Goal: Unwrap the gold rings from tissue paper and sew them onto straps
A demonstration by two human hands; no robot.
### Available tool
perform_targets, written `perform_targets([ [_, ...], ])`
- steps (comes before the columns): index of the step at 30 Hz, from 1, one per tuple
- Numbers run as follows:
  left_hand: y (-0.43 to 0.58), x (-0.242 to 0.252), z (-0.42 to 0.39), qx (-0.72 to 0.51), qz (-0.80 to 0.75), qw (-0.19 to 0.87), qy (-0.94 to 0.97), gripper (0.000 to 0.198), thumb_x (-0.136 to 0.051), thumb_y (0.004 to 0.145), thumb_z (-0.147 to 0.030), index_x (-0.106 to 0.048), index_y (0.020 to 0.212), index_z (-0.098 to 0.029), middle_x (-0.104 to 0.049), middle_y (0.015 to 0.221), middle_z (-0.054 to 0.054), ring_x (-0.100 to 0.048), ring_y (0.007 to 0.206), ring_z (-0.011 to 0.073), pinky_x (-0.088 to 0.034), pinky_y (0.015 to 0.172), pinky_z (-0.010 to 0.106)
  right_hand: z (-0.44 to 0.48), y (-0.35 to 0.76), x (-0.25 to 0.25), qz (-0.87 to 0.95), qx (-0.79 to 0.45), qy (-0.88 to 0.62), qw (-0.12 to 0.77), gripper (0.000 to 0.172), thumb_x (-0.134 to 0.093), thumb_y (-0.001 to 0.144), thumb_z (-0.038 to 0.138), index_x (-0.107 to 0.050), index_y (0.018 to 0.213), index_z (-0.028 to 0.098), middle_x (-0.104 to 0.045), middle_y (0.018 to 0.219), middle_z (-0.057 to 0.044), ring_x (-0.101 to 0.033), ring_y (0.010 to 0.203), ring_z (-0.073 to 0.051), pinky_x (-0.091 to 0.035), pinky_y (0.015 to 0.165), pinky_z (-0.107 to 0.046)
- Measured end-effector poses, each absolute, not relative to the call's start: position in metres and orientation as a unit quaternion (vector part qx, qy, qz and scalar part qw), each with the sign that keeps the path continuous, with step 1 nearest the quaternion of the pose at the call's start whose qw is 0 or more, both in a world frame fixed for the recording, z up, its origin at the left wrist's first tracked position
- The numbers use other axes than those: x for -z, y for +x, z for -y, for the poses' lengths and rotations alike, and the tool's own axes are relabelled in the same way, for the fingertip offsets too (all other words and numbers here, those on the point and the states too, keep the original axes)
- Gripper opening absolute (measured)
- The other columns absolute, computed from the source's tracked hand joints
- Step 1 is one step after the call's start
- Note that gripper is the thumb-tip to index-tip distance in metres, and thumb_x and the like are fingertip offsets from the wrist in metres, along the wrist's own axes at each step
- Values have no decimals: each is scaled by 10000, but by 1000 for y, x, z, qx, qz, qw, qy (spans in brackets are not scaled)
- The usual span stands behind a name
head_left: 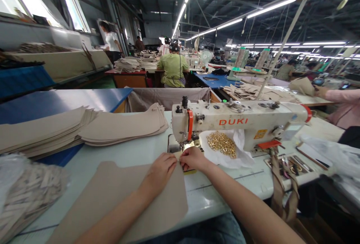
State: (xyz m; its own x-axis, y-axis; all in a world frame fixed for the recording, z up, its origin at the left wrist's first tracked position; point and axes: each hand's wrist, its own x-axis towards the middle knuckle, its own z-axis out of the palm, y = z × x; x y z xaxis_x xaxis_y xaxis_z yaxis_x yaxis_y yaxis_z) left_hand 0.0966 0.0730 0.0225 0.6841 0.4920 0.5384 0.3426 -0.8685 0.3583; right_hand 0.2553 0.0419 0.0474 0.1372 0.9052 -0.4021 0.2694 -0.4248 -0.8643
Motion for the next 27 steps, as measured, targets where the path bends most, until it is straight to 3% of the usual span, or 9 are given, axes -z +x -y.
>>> perform_targets([
  [12,110,-20,-78,-281,-237,83,926,219,-436,854,-116,-590,707,-164,-626,732,53,-579,739,189,-488,691,298,-45,258,-51,506,-422,-701,272,234,-517,697,44,-551,499,164,-544,432,51,-520,363,-84,-381,404,-171],
  [15,111,-20,-78,-280,-239,79,926,224,-430,844,-110,-578,687,-173,-622,717,51,-569,727,187,-480,681,296,-38,260,-48,551,-341,-709,279,190,-530,731,76,-628,593,163,-618,533,10,-586,498,-120,-419,507,-198],
  [17,111,-20,-78,-284,-239,72,926,230,-423,844,-110,-576,688,-179,-622,715,46,-565,726,183,-478,680,293,-30,263,-44,586,-277,-704,289,180,-525,773,93,-670,697,169,-677,701,-32,-618,677,-152,-437,639,-229],
  [20,111,-20,-78,-293,-238,71,923,229,-423,856,-131,-577,694,-182,-623,715,44,-566,726,180,-481,681,296,-16,270,-36,648,-209,-673,291,177,-530,827,121,-695,827,186,-673,906,-66,-586,881,-182,-411,786,-267],
  [27,112,-19,-78,-310,-238,78,917,209,-439,842,-132,-583,704,-192,-629,718,30,-572,747,174,-490,703,297,-6,278,-25,783,-3,-586,206,189,-510,885,143,-685,927,199,-630,882,-65,-527,874,-193,-415,754,-272],
])
